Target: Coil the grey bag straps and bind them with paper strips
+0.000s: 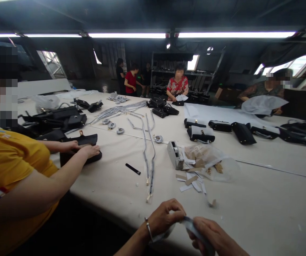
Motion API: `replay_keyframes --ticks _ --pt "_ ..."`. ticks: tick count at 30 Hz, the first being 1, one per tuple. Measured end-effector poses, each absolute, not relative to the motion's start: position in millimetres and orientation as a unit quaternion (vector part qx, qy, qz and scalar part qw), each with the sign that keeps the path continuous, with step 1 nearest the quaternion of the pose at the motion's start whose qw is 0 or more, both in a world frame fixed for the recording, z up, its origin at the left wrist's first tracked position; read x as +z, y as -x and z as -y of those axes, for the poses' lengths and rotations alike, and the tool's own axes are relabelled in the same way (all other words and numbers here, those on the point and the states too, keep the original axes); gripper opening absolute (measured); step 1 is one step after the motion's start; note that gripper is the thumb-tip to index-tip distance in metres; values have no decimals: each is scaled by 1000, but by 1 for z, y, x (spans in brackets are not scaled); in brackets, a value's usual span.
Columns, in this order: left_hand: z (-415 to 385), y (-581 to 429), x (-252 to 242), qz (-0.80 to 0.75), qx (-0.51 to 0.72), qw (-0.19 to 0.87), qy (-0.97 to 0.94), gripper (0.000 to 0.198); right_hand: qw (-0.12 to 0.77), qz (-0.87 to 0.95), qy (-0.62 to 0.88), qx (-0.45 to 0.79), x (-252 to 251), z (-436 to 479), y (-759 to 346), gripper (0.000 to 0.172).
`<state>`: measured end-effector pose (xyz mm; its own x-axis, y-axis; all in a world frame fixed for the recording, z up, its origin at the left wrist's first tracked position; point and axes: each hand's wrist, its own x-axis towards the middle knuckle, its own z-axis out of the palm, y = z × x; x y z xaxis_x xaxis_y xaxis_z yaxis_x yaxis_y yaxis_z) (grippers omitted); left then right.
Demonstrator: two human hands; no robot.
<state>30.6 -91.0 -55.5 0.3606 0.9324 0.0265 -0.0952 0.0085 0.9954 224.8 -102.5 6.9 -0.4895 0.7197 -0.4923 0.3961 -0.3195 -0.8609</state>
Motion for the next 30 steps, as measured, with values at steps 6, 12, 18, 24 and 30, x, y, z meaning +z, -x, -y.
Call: replay_keyframes --ticks 6,12,18,24,30 --pt "87 -67 -62 -311 456 769 -323 44 301 340 456 765 47 106 -202 51" --pt "80 -76 -42 -298 558 707 -316 45 385 227 372 813 70 89 -197 35" --pt "84 -76 -49 -412 534 462 -576 21 472 339 402 708 73 64 -204 44" --pt "68 -80 -36 -265 516 733 -355 37 396 656 444 465 34 56 -194 42" --pt "74 -77 -47 -294 502 754 -305 52 391 678 454 426 24 33 -192 35"
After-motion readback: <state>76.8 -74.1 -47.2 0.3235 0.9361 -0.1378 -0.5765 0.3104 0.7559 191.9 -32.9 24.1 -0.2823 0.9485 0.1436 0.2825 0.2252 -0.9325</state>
